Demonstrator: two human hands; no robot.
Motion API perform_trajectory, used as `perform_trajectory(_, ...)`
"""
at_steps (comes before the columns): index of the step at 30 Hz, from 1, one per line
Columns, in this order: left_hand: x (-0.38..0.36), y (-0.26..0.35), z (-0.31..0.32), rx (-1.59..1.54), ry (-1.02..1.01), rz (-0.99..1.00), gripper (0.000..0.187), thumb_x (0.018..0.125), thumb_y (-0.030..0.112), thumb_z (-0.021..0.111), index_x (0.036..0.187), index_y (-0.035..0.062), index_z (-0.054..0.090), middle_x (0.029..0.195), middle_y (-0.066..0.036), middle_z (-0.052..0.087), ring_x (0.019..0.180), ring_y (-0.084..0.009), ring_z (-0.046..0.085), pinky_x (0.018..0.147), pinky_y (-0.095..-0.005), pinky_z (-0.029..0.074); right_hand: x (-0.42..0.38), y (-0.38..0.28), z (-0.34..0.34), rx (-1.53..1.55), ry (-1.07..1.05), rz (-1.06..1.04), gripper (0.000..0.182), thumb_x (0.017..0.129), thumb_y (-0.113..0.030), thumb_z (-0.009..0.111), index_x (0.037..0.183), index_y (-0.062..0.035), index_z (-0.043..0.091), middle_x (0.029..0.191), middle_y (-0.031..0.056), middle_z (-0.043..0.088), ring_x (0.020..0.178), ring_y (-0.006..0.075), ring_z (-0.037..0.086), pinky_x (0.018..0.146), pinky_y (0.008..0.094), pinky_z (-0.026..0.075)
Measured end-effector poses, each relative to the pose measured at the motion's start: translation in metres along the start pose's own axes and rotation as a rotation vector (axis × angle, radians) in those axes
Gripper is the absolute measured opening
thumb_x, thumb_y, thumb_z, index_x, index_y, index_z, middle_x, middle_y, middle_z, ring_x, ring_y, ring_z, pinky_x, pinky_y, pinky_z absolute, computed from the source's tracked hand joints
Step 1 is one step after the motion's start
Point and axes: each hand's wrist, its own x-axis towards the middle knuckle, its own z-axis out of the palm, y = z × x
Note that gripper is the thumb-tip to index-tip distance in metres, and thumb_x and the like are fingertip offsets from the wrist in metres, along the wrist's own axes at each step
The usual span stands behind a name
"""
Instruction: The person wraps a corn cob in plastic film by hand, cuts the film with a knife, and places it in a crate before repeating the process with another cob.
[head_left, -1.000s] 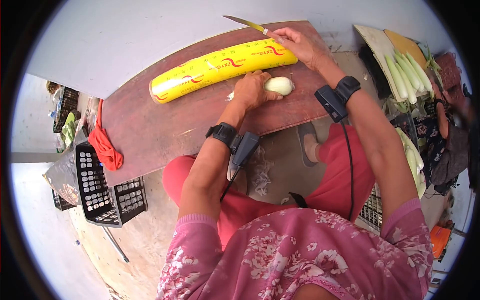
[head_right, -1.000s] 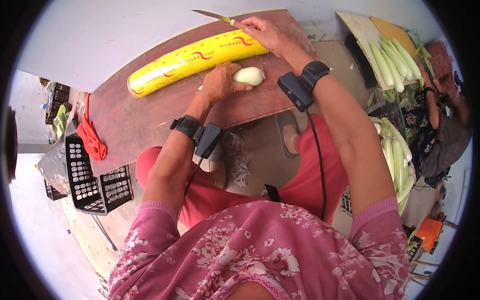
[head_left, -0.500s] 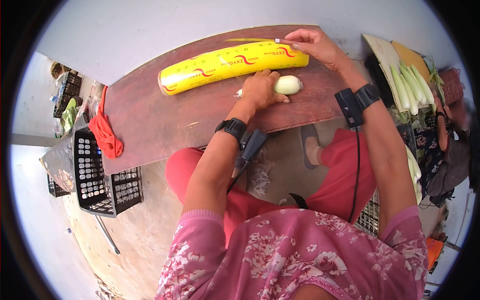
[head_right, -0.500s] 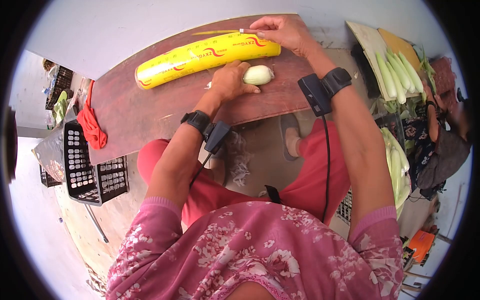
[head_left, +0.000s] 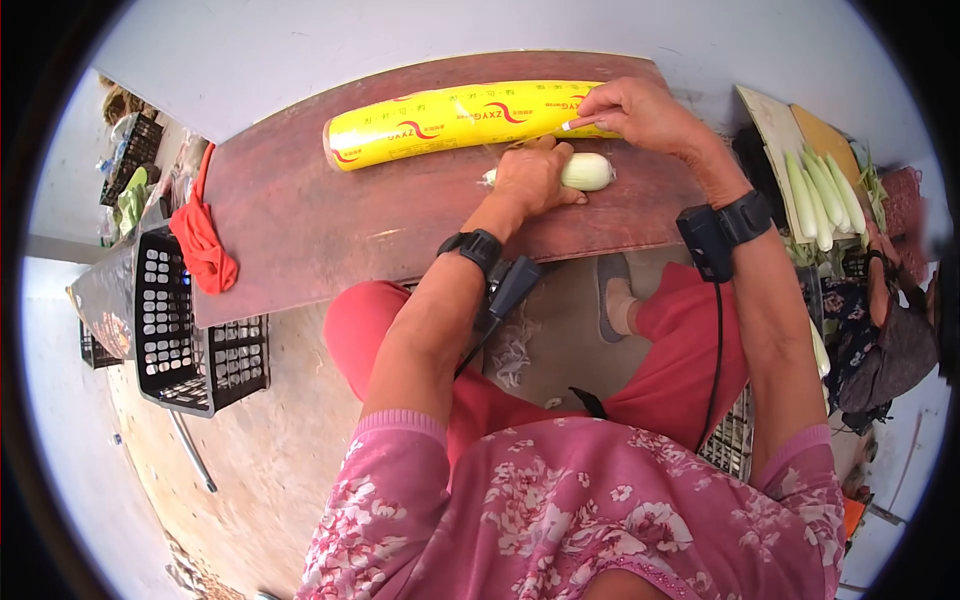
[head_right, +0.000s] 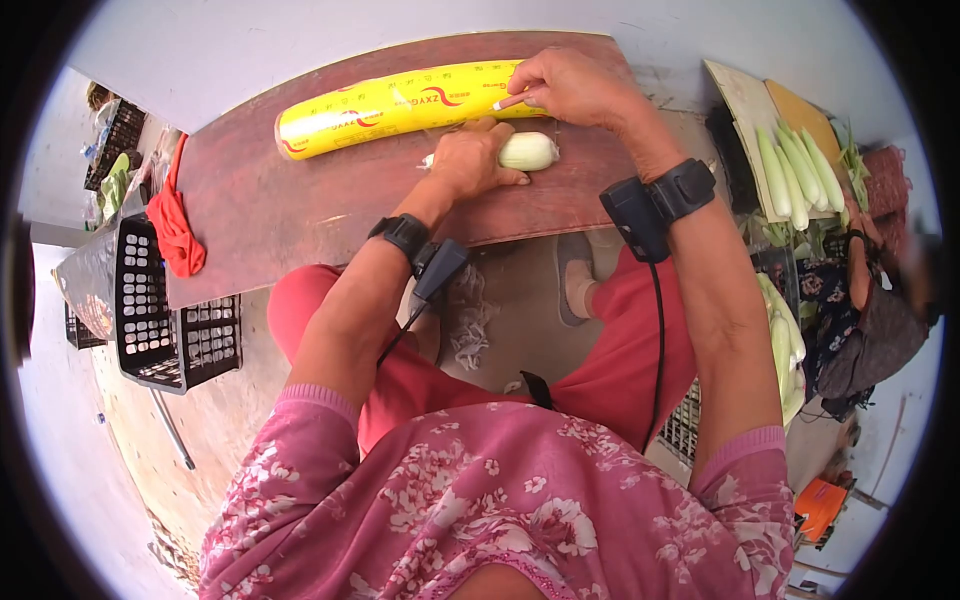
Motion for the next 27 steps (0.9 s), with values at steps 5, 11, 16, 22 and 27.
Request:
perform_trajectory(5, -0.001, 0.000, 0.001, 0.001, 0.021, 0.007, 0.061, 0.069, 0.049, 0.078, 0.112, 0.0103, 0.060, 0.114, -0.012, 0.060, 0.113, -0.0303, 0.056, 0.089, -0.0429, 0.048, 0.000, -0.005, -0.002, -0.059, 0.063, -0.006, 0.019, 0.082, -0.008, 0.067, 0.099, -0.0007, 0.069, 0.085, 0.0158, 0.068, 0.077, 0.0262, 0.064, 0.071, 0.0357, 0.049)
perform_trajectory(11, 0.000, -0.001, 0.003, 0.011, 0.041, 0.014, 0.061, 0.067, 0.050, 0.079, 0.111, 0.0107, 0.061, 0.111, -0.011, 0.061, 0.110, -0.0294, 0.058, 0.088, -0.0415, 0.049, 0.003, -0.016, 0.003, -0.134, 0.066, -0.030, 0.019, 0.082, -0.008, 0.067, 0.100, -0.0001, 0.068, 0.088, 0.0188, 0.067, 0.081, 0.0306, 0.064, 0.071, 0.0370, 0.049)
perform_trajectory(16, 0.001, 0.000, 0.002, 0.006, 0.013, -0.001, 0.062, 0.068, 0.050, 0.078, 0.112, 0.0106, 0.060, 0.114, -0.011, 0.060, 0.113, -0.0302, 0.056, 0.089, -0.0422, 0.048, 0.006, -0.024, 0.000, -0.243, 0.008, -0.079, 0.022, 0.081, -0.005, 0.066, 0.101, -0.0094, 0.073, 0.088, 0.0117, 0.063, 0.084, 0.0301, 0.059, 0.077, 0.0392, 0.047)
perform_trajectory(22, 0.001, 0.001, 0.001, 0.002, -0.028, -0.015, 0.067, 0.069, 0.051, 0.078, 0.119, 0.0107, 0.059, 0.119, -0.011, 0.058, 0.115, -0.0303, 0.055, 0.091, -0.0420, 0.048, 0.009, -0.046, 0.012, -0.298, 0.014, -0.148, 0.020, 0.076, -0.004, 0.067, 0.095, -0.0064, 0.072, 0.087, 0.0189, 0.064, 0.087, 0.0364, 0.061, 0.074, 0.0456, 0.046)
perform_trajectory(27, -0.001, 0.002, 0.001, -0.007, 0.005, -0.014, 0.063, 0.069, 0.048, 0.079, 0.115, 0.0107, 0.059, 0.117, -0.010, 0.060, 0.111, -0.0293, 0.059, 0.089, -0.0408, 0.049, 0.006, -0.051, 0.019, -0.309, 0.011, -0.207, 0.017, 0.076, -0.007, 0.066, 0.092, -0.0031, 0.071, 0.090, 0.0192, 0.063, 0.090, 0.0369, 0.060, 0.076, 0.0441, 0.047)
